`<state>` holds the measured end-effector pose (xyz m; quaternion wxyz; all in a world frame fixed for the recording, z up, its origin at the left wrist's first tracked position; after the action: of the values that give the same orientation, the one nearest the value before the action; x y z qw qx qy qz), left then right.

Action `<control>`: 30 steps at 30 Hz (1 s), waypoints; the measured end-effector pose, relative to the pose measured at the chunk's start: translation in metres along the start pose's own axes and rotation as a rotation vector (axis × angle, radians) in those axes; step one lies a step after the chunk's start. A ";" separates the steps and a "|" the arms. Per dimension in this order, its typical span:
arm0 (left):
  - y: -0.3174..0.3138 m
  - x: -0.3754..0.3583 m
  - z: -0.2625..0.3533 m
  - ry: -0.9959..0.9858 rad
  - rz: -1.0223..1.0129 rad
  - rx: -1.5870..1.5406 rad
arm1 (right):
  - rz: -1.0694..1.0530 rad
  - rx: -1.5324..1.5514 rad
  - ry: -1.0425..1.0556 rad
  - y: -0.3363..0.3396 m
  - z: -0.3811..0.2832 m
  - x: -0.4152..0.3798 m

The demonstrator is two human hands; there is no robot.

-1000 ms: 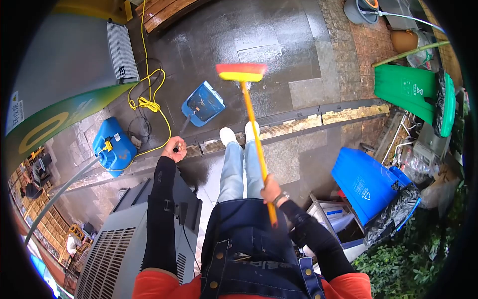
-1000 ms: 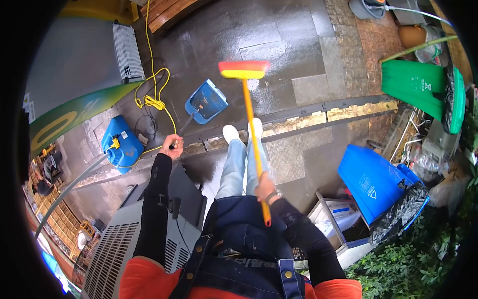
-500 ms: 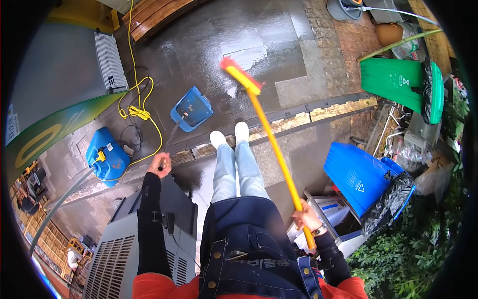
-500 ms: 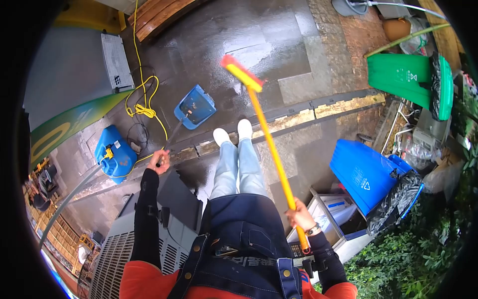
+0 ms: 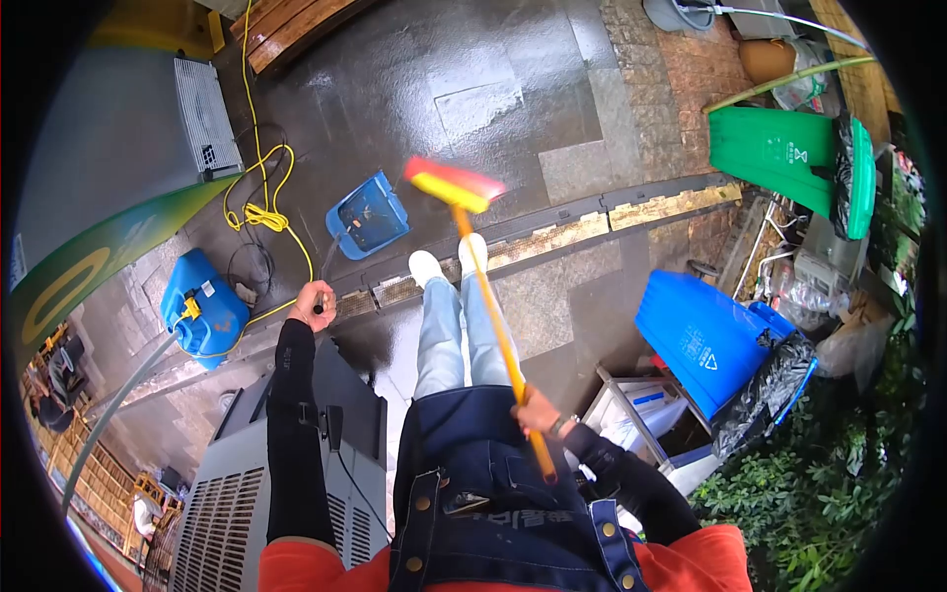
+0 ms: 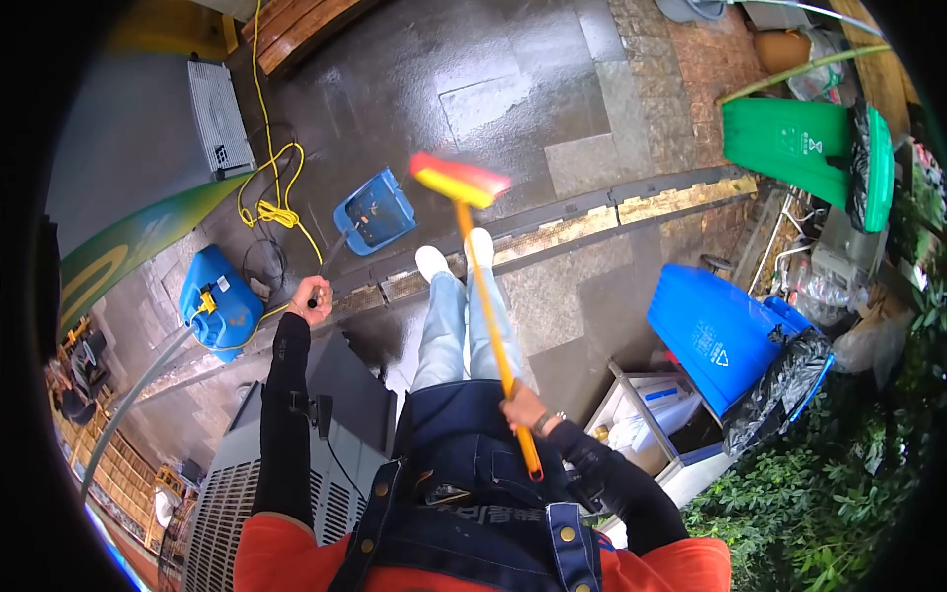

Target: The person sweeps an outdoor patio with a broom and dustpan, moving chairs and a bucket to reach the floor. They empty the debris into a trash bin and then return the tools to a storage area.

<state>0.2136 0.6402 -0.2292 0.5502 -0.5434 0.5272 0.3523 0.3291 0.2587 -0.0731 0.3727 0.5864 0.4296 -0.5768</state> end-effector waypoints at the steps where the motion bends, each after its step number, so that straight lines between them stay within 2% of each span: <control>1: 0.002 0.002 0.001 0.003 0.019 -0.016 | -0.111 0.034 0.043 -0.013 -0.007 -0.010; 2: 0.003 0.003 0.002 0.000 0.017 -0.018 | -0.110 0.031 0.045 -0.010 -0.009 -0.018; 4: 0.002 0.000 0.002 0.057 -0.067 -0.006 | -0.340 0.218 0.071 -0.017 -0.016 -0.037; 5: 0.003 -0.004 0.004 0.035 -0.049 -0.007 | -0.354 0.210 0.071 -0.015 -0.016 -0.050; 8: 0.006 -0.008 0.008 -0.026 -0.013 -0.025 | -0.301 0.251 0.076 0.002 -0.012 -0.087; 10: 0.009 -0.005 0.006 -0.004 -0.047 0.005 | -0.171 0.184 0.065 0.018 -0.016 -0.099; 13: 0.004 -0.009 0.002 0.000 -0.048 -0.006 | 0.031 -0.042 0.108 0.044 -0.020 -0.074; 16: 0.004 -0.006 -0.002 -0.014 -0.074 -0.041 | 0.066 0.018 0.188 0.032 -0.041 -0.017; 19: 0.009 -0.003 -0.005 -0.027 -0.030 -0.043 | -0.091 0.214 0.080 -0.038 -0.040 -0.004; 20: 0.010 -0.002 -0.006 -0.040 -0.051 -0.030 | -0.107 0.192 0.082 -0.036 -0.036 -0.009; 22: 0.014 0.001 -0.009 -0.051 -0.052 -0.027 | -0.389 0.419 0.032 -0.041 -0.034 -0.033; 26: 0.030 -0.008 -0.015 -0.102 -0.071 -0.092 | -0.415 0.420 0.026 -0.016 -0.050 -0.081; 28: 0.045 -0.020 -0.023 -0.113 -0.089 -0.117 | -0.320 0.312 0.055 -0.005 -0.049 -0.093; 30: 0.063 -0.038 -0.031 -0.129 -0.116 -0.242 | -0.284 0.333 0.074 0.003 -0.039 -0.093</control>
<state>0.1399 0.6278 -0.2022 0.5327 -0.6115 0.4123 0.4150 0.3487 0.2873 0.0218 0.1699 0.5941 0.4201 -0.6646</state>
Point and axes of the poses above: each hand's wrist, its own x-axis towards the middle knuckle, its own y-axis out of the back of the hand, z = x × y, the point moved 9 cm from there along x, towards the middle knuckle, and after that the axes turned 12 degrees about -x, right-handed, at the moved point
